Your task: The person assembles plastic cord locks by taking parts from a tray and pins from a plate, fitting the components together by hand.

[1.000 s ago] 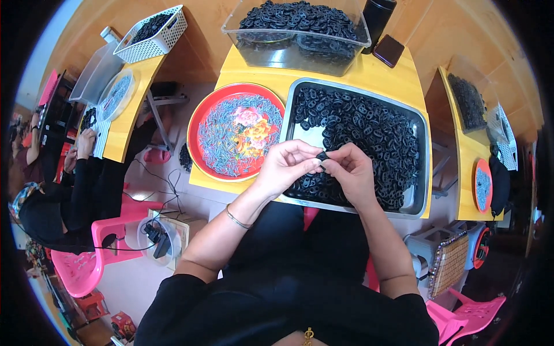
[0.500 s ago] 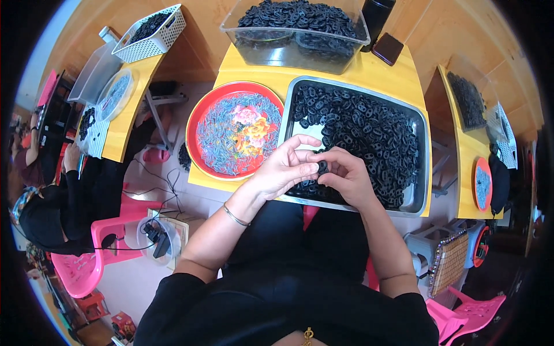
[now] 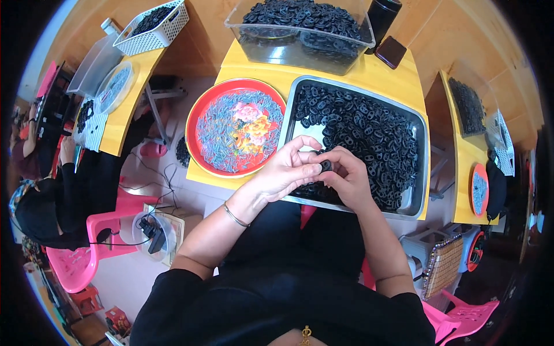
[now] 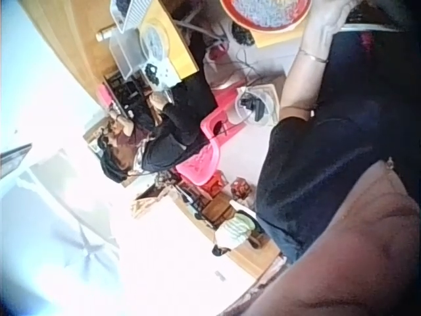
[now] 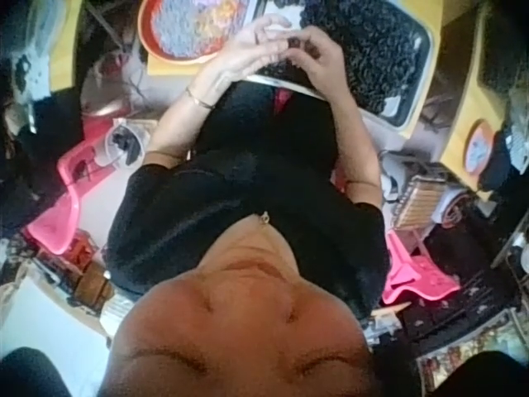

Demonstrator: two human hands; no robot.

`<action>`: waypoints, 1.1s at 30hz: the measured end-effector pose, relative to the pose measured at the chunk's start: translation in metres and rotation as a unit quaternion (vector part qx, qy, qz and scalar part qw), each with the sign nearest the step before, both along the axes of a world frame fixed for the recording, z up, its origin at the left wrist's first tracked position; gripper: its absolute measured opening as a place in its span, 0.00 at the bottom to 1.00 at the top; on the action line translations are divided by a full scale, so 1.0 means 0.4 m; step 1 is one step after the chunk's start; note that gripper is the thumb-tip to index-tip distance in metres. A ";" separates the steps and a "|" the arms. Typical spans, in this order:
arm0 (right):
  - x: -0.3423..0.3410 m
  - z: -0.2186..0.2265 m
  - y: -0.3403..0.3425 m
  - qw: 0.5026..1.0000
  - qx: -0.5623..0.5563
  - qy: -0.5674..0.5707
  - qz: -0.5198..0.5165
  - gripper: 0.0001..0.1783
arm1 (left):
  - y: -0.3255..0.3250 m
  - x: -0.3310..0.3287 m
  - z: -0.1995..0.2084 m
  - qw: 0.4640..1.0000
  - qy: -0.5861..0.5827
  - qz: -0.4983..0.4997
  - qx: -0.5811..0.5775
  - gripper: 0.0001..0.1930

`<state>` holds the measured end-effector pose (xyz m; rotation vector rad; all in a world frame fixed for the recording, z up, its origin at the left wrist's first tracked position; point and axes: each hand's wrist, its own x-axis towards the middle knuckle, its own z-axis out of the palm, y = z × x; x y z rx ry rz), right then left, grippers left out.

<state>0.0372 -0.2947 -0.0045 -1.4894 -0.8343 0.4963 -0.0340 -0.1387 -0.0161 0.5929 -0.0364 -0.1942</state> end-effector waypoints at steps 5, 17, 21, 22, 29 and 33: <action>0.004 -0.006 -0.005 0.999 0.019 0.033 0.040 0.16 | 0.006 0.000 0.004 1.000 -0.013 0.016 -0.002 0.20; -0.005 0.000 -0.003 0.988 0.039 0.144 0.041 0.15 | 0.008 0.001 0.018 0.998 0.013 0.030 0.050 0.20; -0.004 -0.009 -0.005 0.990 0.040 0.133 0.031 0.13 | 0.006 0.000 0.019 0.998 0.014 0.032 0.057 0.20; -0.003 -0.011 -0.006 0.990 0.033 0.130 0.030 0.13 | 0.007 0.000 0.017 0.998 0.011 0.031 0.056 0.20; -0.001 -0.002 -0.008 0.986 0.028 0.156 0.045 0.11 | 0.009 -0.001 0.019 0.997 0.012 0.027 0.067 0.20; -0.003 0.007 -0.007 0.982 0.053 0.175 0.051 0.12 | 0.009 0.002 0.022 0.997 0.014 0.030 0.072 0.20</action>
